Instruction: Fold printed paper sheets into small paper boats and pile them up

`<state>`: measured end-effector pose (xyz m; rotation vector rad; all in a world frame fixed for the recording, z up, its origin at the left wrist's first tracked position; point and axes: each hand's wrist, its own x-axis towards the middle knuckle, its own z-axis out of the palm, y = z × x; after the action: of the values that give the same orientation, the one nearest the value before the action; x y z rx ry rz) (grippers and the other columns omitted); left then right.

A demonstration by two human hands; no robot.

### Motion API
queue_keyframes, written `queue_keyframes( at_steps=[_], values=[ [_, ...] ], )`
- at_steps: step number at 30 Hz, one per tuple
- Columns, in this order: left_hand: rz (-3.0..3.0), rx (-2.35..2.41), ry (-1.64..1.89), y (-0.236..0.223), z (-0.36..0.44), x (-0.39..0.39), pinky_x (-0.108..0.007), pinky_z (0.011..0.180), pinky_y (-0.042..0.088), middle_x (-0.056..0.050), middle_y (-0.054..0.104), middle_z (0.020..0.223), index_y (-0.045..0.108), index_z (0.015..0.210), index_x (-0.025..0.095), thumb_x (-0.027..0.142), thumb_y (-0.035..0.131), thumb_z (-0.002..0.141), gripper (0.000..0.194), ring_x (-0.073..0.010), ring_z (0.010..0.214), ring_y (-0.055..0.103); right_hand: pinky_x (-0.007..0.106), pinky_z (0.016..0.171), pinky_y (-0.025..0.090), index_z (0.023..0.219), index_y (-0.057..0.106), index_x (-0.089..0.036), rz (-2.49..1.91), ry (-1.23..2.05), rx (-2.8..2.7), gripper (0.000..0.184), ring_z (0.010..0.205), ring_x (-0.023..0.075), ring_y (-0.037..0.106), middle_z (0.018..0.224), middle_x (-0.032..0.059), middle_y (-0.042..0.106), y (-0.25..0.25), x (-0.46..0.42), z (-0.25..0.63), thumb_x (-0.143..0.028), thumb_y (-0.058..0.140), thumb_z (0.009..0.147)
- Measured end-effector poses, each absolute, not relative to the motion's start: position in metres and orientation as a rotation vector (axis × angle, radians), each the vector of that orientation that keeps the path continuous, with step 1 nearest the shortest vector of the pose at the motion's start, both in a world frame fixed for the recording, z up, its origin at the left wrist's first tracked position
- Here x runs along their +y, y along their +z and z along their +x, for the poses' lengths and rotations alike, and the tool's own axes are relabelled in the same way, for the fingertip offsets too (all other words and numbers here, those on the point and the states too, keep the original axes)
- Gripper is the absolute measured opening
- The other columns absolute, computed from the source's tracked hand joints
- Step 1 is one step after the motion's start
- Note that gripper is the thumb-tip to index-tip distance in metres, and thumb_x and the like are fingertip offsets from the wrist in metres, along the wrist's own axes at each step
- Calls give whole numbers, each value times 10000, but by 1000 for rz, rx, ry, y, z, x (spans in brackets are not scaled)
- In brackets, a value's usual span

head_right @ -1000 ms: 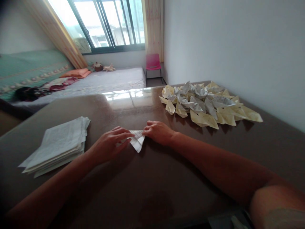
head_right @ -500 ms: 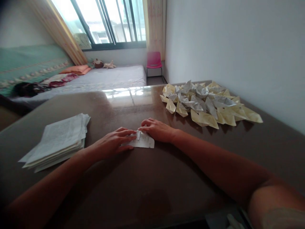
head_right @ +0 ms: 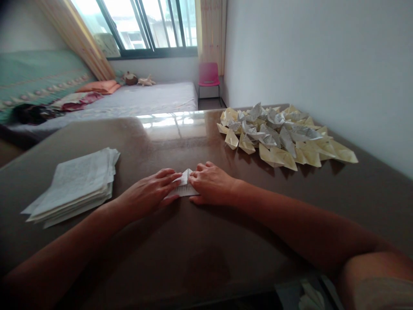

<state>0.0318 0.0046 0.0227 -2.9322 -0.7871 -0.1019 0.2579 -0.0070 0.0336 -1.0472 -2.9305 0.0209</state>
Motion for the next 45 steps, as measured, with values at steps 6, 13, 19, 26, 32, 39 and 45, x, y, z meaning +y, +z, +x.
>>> queue_keyframes(
  at_steps=[6, 13, 19, 26, 32, 39, 45],
  values=[
    [-2894, -734, -74, 17, 35, 5, -333, 963, 464, -92, 626, 1205, 609, 1149, 154, 272, 469, 934, 282, -205, 1123, 543, 374, 804, 345, 1008, 639, -88, -1109, -198, -2981, 272, 897, 239, 578, 951, 150, 667, 31, -18, 247, -277, 474, 902],
    [-2891, -745, 145, 25, 35, -3, -283, 822, 502, -87, 662, 1093, 636, 1039, 145, 122, 491, 900, 203, -199, 1023, 582, 345, 730, 347, 924, 661, -123, -1141, -274, -3050, 176, 804, 219, 598, 883, 116, 686, 33, -22, 250, -155, 491, 889],
    [-2869, -788, 68, 28, 39, -3, -286, 810, 507, -87, 669, 1071, 635, 1043, 150, 126, 500, 892, 204, -194, 981, 599, 340, 731, 353, 939, 641, -138, -1175, -270, -3003, 164, 825, 224, 618, 896, 109, 691, 37, -23, 249, -150, 481, 906],
    [-2835, -814, -55, 22, 40, -4, -323, 815, 512, -91, 679, 1028, 618, 1094, 141, 338, 489, 928, 289, -212, 937, 613, 342, 728, 355, 910, 622, -139, -1248, -218, -2970, 155, 807, 227, 646, 873, 105, 701, 39, -23, 248, -158, 468, 916],
    [-2786, -844, -29, 20, 45, -6, -319, 775, 510, -84, 678, 995, 612, 1090, 149, 244, 455, 930, 243, -206, 893, 613, 325, 707, 360, 883, 621, -150, -1334, -166, -2889, 132, 810, 227, 650, 860, 95, 706, 34, -17, 248, -162, 490, 892],
    [-2841, -883, 34, 26, 40, -7, -317, 807, 506, -83, 648, 1056, 570, 1136, 151, 151, 487, 888, 262, -208, 956, 589, 312, 692, 364, 870, 631, -177, -1419, -78, -2871, 153, 820, 221, 639, 880, 79, 702, 40, -11, 253, -252, 498, 883],
    [-2859, -951, 12, 23, 45, -3, -311, 784, 490, -66, 641, 917, 620, 912, 162, 219, 432, 936, 197, -202, 908, 570, 346, 772, 367, 1049, 589, -164, -1313, -80, -2859, 312, 993, 266, 561, 1031, 109, 667, 40, -17, 249, -391, 592, 833]
  ],
)
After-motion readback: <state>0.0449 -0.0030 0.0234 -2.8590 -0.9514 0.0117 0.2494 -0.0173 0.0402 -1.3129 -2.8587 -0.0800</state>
